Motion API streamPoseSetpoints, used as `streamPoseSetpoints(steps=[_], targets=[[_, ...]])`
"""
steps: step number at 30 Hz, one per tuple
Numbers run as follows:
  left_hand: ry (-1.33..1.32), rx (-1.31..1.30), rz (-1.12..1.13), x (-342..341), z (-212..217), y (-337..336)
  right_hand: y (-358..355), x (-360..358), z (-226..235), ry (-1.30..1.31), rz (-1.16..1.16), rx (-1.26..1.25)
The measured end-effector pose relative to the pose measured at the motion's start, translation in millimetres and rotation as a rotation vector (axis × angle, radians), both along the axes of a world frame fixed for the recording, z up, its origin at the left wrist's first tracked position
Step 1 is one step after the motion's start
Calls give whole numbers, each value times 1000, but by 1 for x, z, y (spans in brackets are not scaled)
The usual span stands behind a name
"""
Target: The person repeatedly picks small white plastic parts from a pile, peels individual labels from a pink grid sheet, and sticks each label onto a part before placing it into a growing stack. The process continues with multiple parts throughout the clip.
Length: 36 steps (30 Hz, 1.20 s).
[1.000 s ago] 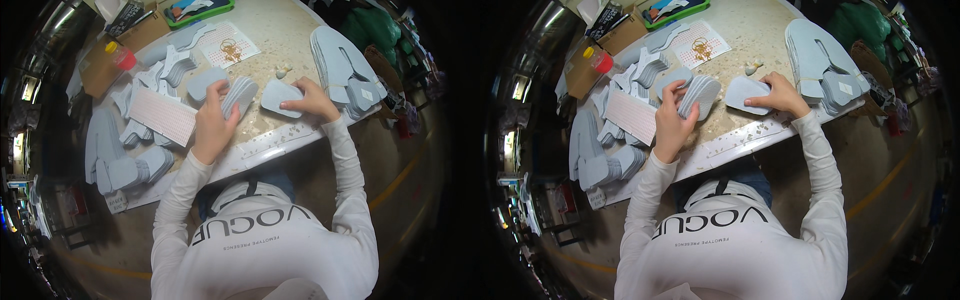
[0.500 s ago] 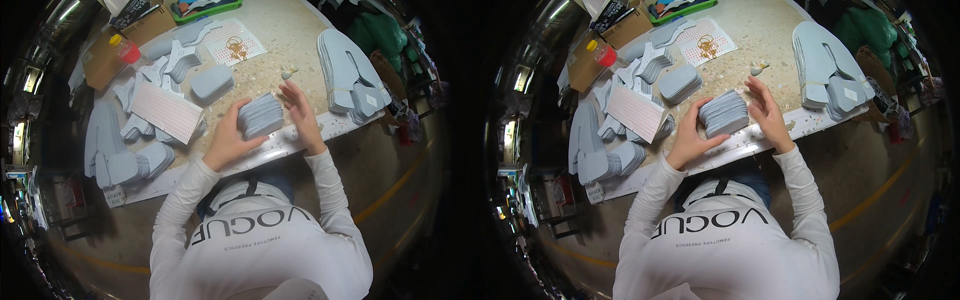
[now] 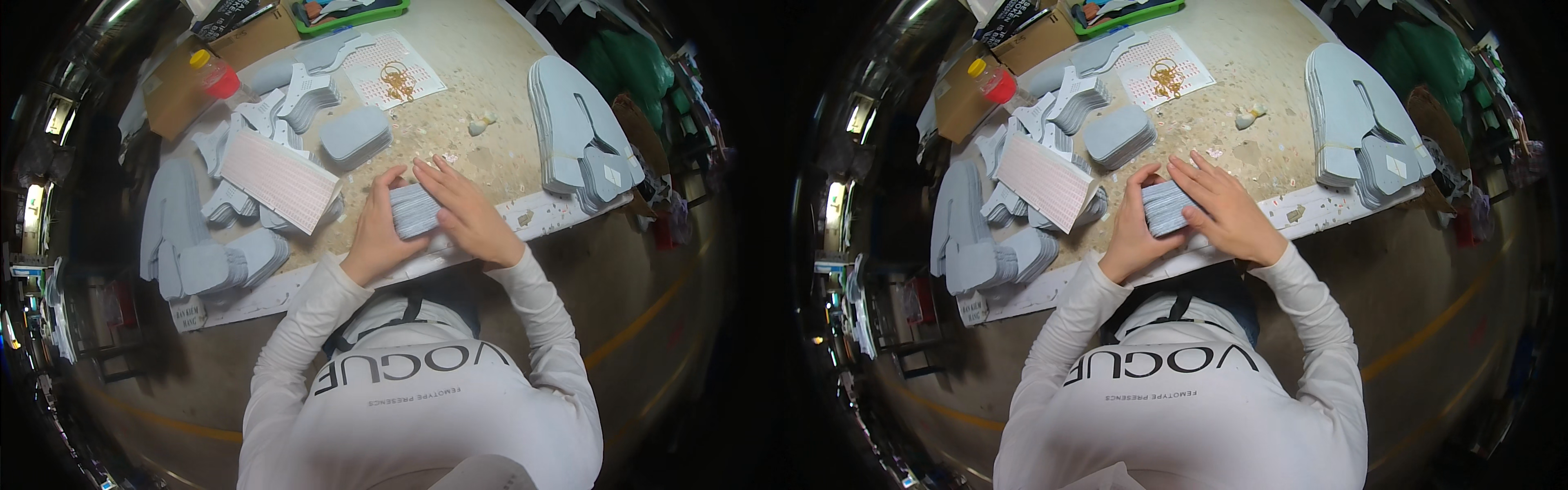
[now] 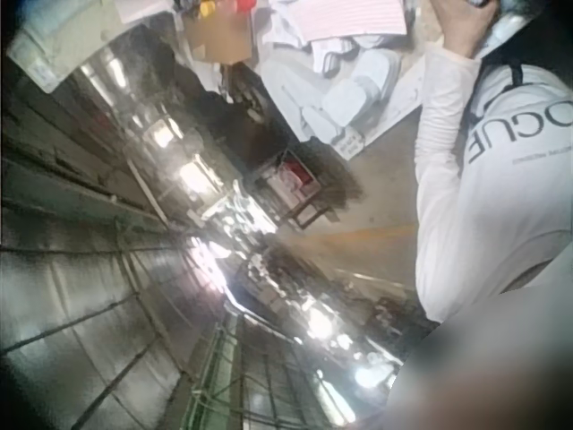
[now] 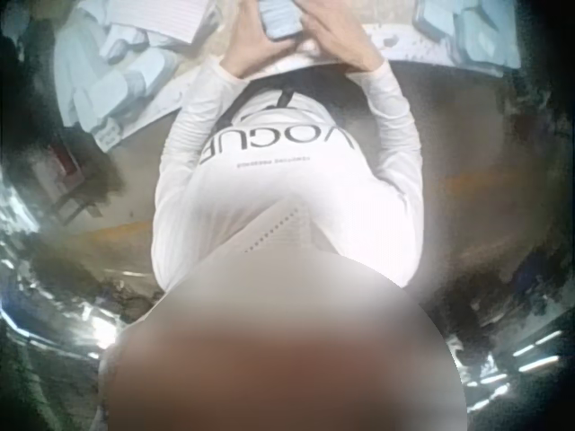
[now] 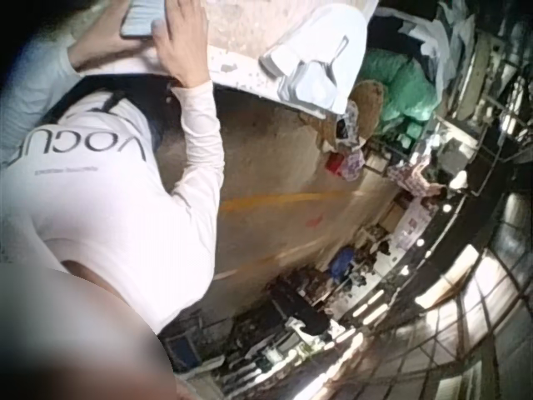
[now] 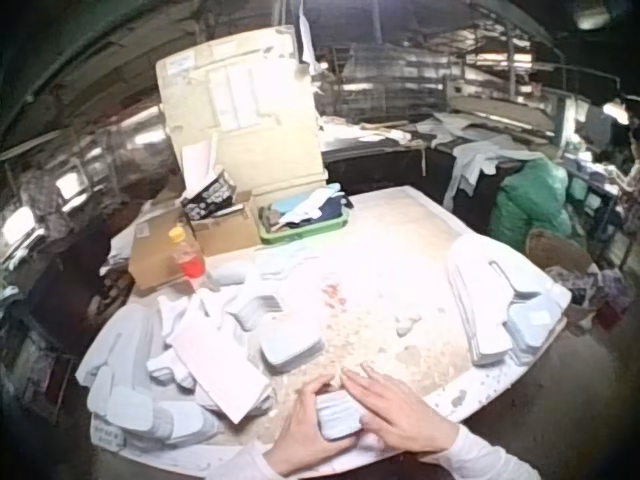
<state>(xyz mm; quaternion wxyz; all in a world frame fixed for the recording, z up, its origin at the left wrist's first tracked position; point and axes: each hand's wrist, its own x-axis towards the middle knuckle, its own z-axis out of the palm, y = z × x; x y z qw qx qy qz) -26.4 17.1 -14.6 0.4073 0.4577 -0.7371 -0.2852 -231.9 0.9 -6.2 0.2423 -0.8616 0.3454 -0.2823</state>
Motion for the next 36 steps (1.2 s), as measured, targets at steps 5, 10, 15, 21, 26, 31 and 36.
streamPoseSetpoints(steps=[5, 10, 15, 21, 26, 31, 36], targets=[[-13, -46, 37, 6, 15, -1, -72, -10, 13, -248, -262, -14], [-42, -23, 151, 11, 12, 9, -190, 4, -7, -65, -584, -70], [-47, 78, 136, 17, 1, 13, -231, 29, -37, 45, -668, -226], [-149, -25, 60, 21, 0, 10, -233, 11, -30, -338, -613, 41], [481, 483, -132, 11, 5, 19, -228, 18, -47, -35, -691, -251], [1311, 1019, -294, 4, -1, 41, -233, 32, -50, -261, -650, -49], [1683, 1110, -385, 3, -19, 40, -205, 24, -4, -770, -454, 275]])
